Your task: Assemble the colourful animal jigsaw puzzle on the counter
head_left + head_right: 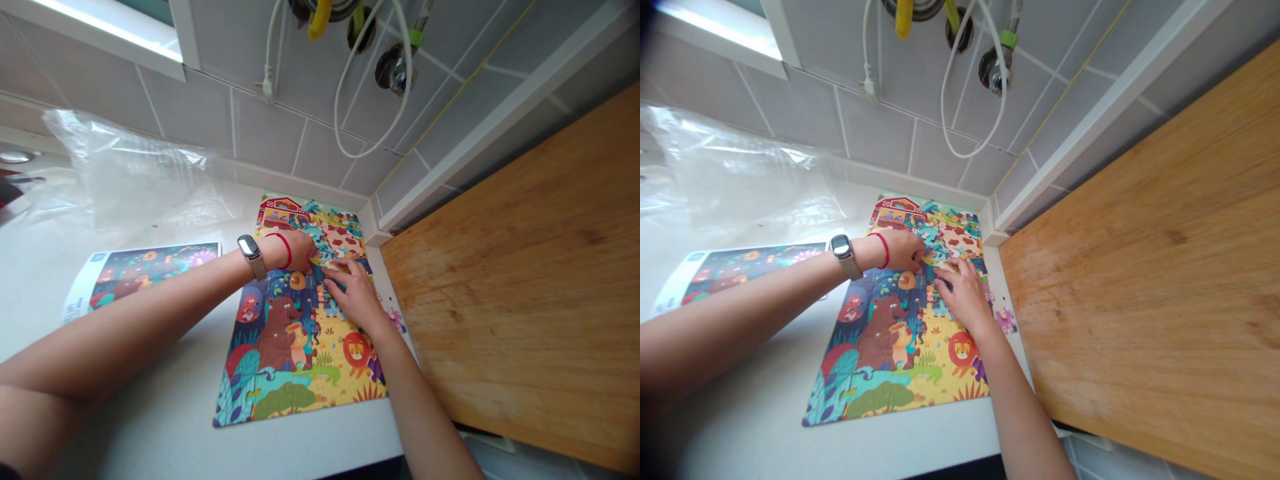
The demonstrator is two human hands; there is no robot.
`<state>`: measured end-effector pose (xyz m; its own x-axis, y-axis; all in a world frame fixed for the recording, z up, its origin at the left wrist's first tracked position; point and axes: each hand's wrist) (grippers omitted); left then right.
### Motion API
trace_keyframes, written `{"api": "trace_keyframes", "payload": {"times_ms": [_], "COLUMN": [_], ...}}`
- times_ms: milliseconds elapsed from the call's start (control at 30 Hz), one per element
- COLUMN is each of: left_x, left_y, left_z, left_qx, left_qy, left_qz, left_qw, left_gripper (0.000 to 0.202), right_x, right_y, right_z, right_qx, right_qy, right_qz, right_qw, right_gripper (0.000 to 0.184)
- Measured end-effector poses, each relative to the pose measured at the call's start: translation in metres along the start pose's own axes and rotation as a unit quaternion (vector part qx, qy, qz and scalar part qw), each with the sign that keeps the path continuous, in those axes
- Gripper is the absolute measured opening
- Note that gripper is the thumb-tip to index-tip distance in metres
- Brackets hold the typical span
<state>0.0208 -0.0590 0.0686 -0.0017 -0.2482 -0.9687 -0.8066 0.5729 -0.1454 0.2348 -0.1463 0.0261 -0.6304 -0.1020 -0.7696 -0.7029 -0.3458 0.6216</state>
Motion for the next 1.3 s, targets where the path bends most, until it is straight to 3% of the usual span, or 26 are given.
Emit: {"api": "trace_keyframes", "payload": {"times_ms": [200, 400, 567, 767, 900, 1167, 1300], "left_x": [-0.006, -0.017, -0.019, -0.014, -0.018, -0.032, -0.018], "left_y": [-0.005, -0.009, -0.010, -0.010, 0.004, 0.056, 0.053], "left_z": [-0.004, -0.008, -0.010, -0.007, -0.002, 0.000, 0.007], "left_qx": [-0.022, 0.000, -0.012, -0.010, -0.019, -0.133, -0.088], "left_qy": [0.016, 0.086, 0.086, 0.083, 0.084, 0.069, 0.034], "left_qz": [0.003, 0.063, 0.075, 0.071, 0.068, 0.139, 0.107], "left_qw": [1.000, 0.994, 0.993, 0.994, 0.994, 0.979, 0.990], "left_gripper": [0.014, 0.027, 0.033, 0.032, 0.032, 0.044, 0.049], "right_x": [0.000, -0.007, -0.011, -0.010, -0.009, -0.009, -0.008], "right_y": [-0.001, -0.001, -0.003, -0.003, -0.003, 0.001, 0.000], "right_z": [0.000, 0.001, 0.000, -0.002, -0.002, -0.004, -0.004], "right_qx": [-0.004, -0.042, -0.045, -0.027, -0.024, -0.017, -0.020], "right_qy": [-0.001, 0.048, 0.108, 0.107, 0.097, 0.092, 0.085], "right_qz": [-0.001, 0.017, 0.034, 0.041, 0.043, 0.033, 0.037], "right_qw": [1.000, 0.998, 0.993, 0.993, 0.994, 0.995, 0.996], "right_gripper": [0.026, 0.031, 0.057, 0.056, 0.054, 0.053, 0.047]}}
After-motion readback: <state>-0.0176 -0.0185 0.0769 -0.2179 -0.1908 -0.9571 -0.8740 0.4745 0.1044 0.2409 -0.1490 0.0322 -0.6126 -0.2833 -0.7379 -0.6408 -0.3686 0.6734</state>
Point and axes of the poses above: each hand's wrist, its own z-axis towards the middle knuckle, its own x-axis out of the palm, y = z × x, and after that the axes turned 15 degrees about z, right-handed
